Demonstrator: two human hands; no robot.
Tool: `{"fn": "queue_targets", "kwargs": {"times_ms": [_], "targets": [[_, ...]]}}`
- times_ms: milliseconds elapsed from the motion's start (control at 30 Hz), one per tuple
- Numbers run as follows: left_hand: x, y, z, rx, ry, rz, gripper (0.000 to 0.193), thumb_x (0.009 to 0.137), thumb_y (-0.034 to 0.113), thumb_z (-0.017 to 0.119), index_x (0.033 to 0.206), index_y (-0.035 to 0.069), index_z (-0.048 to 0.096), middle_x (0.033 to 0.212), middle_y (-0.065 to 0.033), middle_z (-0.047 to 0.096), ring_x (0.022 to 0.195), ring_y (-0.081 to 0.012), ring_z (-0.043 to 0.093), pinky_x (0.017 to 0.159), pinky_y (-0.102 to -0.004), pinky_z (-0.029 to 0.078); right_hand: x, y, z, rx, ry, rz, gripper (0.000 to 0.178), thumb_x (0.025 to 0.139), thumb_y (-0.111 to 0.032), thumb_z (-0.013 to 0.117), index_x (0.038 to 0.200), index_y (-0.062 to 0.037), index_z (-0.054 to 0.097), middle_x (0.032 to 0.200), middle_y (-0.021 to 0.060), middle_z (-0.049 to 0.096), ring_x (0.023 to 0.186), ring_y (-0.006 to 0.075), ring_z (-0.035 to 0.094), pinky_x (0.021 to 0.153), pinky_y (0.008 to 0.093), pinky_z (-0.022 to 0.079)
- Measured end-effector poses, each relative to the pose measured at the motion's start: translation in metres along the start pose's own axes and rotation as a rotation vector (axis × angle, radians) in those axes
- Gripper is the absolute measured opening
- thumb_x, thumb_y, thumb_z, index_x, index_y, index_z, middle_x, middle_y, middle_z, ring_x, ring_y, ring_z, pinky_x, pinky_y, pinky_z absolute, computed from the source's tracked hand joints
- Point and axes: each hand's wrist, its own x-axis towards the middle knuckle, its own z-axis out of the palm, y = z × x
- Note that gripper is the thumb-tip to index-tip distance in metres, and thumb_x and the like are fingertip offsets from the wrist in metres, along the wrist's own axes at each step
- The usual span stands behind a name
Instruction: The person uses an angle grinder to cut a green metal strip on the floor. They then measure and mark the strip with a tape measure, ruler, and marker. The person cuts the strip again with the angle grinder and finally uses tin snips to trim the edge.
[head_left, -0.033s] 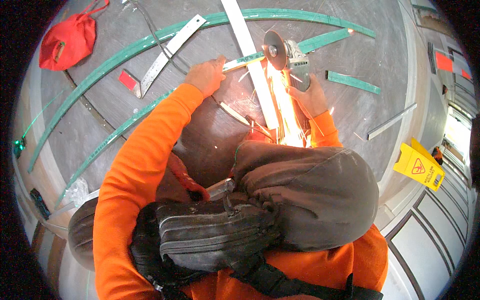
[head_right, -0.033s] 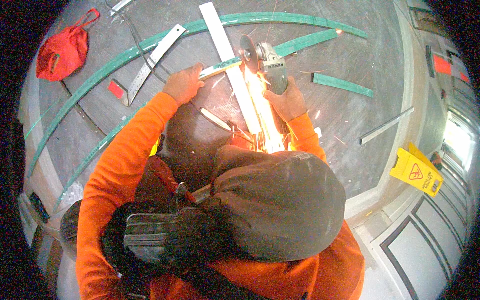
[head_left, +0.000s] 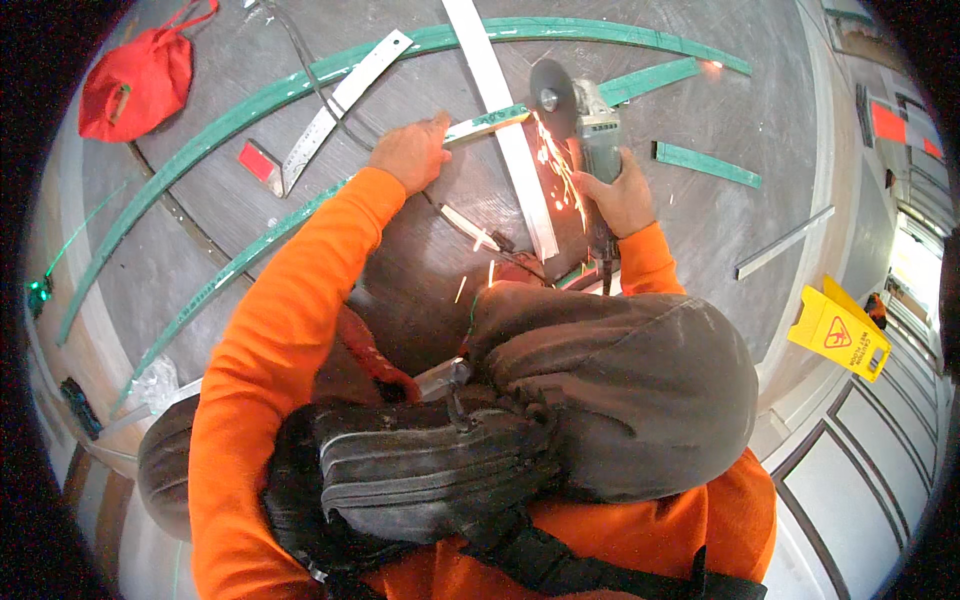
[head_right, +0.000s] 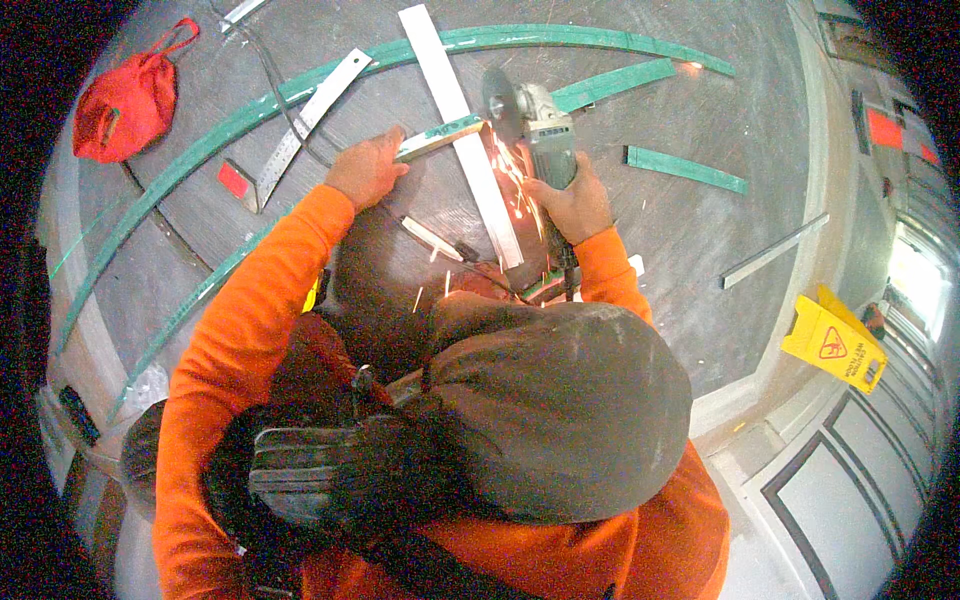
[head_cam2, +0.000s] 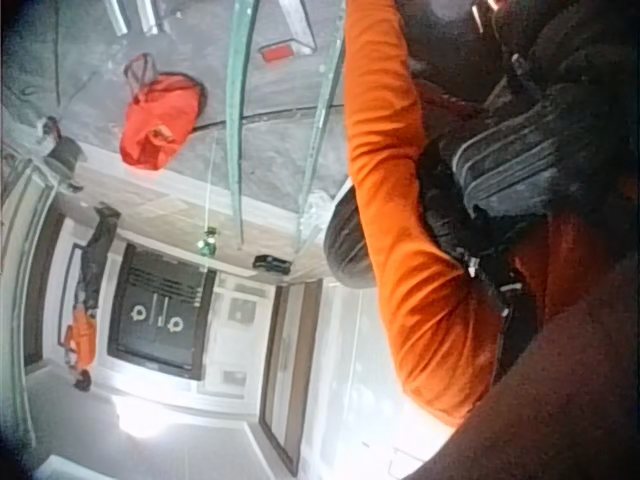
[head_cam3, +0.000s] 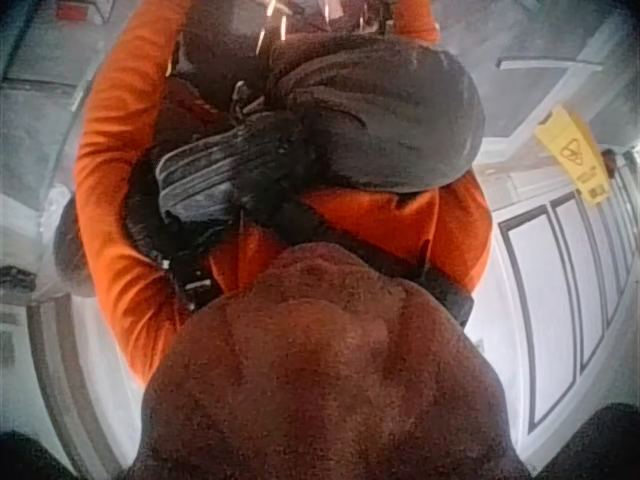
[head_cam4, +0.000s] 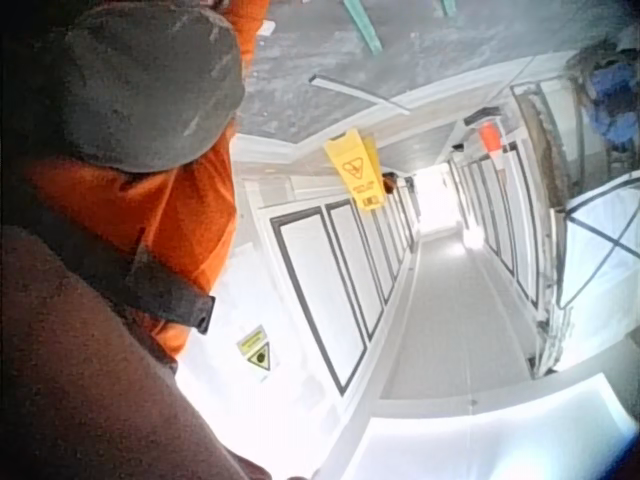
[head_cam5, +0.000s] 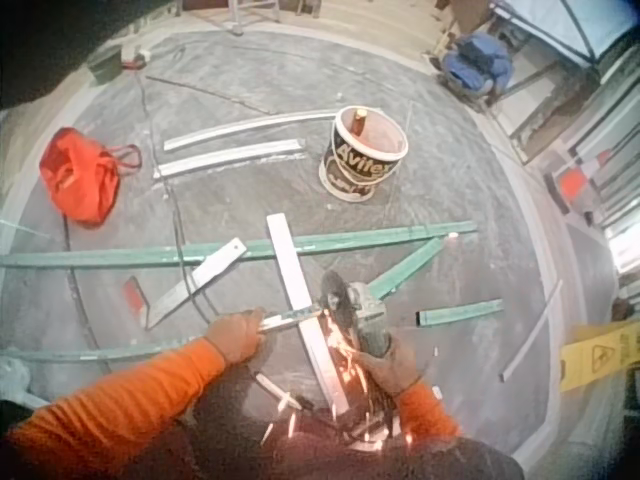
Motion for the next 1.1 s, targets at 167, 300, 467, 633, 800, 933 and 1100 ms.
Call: {"fn": "queue_targets", "kwargs": {"times_ms": [167, 300, 467, 633, 800, 933, 1100], "targets": [[-0.008, -0.005, -0.012, 0.223, 0.273, 0.051, 0.023, 0.084, 0.009, 0.060, 0.104, 0.006, 0.049, 0.094, -0.0149, 0.062, 0.088, -0.0346, 0.065, 0.077, -0.0435, 0.054, -0.008, -0.008, -0.002, 0.125, 0.049, -0.020, 0.057, 0.071, -0.033, 0.082, 0.111, -0.0004, 0.057, 0.099, 0.0189, 0.069, 0.091, 0.0326, 0.068, 0.080, 0.0406, 0.052], [-0.012, -0.018, -0.004, 0.167, 0.272, 0.047, 0.026, 0.080, 0.004, 0.059, 0.103, 0.005, 0.048, 0.095, -0.0142, 0.059, 0.090, -0.0324, 0.063, 0.079, -0.0422, 0.052, -0.015, -0.018, -0.006, 0.106, 0.076, -0.059, 0.056, 0.071, -0.031, 0.082, 0.111, 0.0002, 0.057, 0.097, 0.0200, 0.069, 0.089, 0.0339, 0.068, 0.079, 0.0410, 0.052], [-0.013, -0.017, -0.008, 0.158, 0.258, 0.053, 0.029, 0.080, 0.001, 0.060, 0.105, 0.005, 0.048, 0.097, -0.0152, 0.060, 0.094, -0.0326, 0.063, 0.082, -0.0420, 0.052, -0.024, -0.037, 0.002, 0.012, 0.092, 0.010, 0.063, 0.069, -0.035, 0.083, 0.110, 0.0032, 0.055, 0.097, 0.0235, 0.068, 0.091, 0.0363, 0.068, 0.080, 0.0419, 0.052], [-0.010, -0.015, -0.011, 0.175, 0.167, 0.020, 0.029, 0.080, 0.002, 0.060, 0.107, 0.005, 0.048, 0.100, -0.0161, 0.060, 0.096, -0.0327, 0.063, 0.083, -0.0420, 0.053, -0.026, -0.030, 0.026, -0.112, 0.101, -0.012, 0.074, 0.068, -0.040, 0.081, 0.117, 0.0066, 0.051, 0.101, 0.0294, 0.066, 0.095, 0.0437, 0.066, 0.084, 0.0459, 0.052], [-0.010, -0.017, -0.010, 0.155, 0.118, -0.011, 0.032, 0.080, 0.004, 0.061, 0.109, 0.005, 0.048, 0.102, -0.0175, 0.061, 0.097, -0.0347, 0.063, 0.084, -0.0436, 0.052, -0.022, -0.030, 0.036, -0.155, 0.073, 0.068, 0.080, 0.069, -0.043, 0.079, 0.123, 0.0074, 0.048, 0.108, 0.0332, 0.063, 0.101, 0.0468, 0.063, 0.088, 0.0483, 0.050], [-0.009, -0.019, -0.014, 0.112, 0.052, -0.044, 0.043, 0.079, 0.008, 0.067, 0.118, 0.006, 0.048, 0.108, -0.0191, 0.062, 0.102, -0.0381, 0.062, 0.088, -0.0460, 0.051, -0.020, -0.019, 0.041, -0.110, 0.087, 0.055, 0.076, 0.070, -0.042, 0.078, 0.121, 0.0075, 0.050, 0.107, 0.0314, 0.064, 0.101, 0.0447, 0.064, 0.088, 0.0464, 0.050], [0.007, -0.044, -0.044, 0.022, -0.026, -0.201, 0.057, 0.080, 0.022, 0.072, 0.130, 0.008, 0.048, 0.118, -0.0200, 0.061, 0.108, -0.0374, 0.061, 0.094, -0.0452, 0.049, -0.031, -0.003, 0.032, 0.466, 0.108, 0.249, 0.053, 0.076, -0.032, 0.075, 0.109, 0.0043, 0.057, 0.093, 0.0195, 0.067, 0.083, 0.0322, 0.067, 0.075, 0.0408, 0.054]]}}
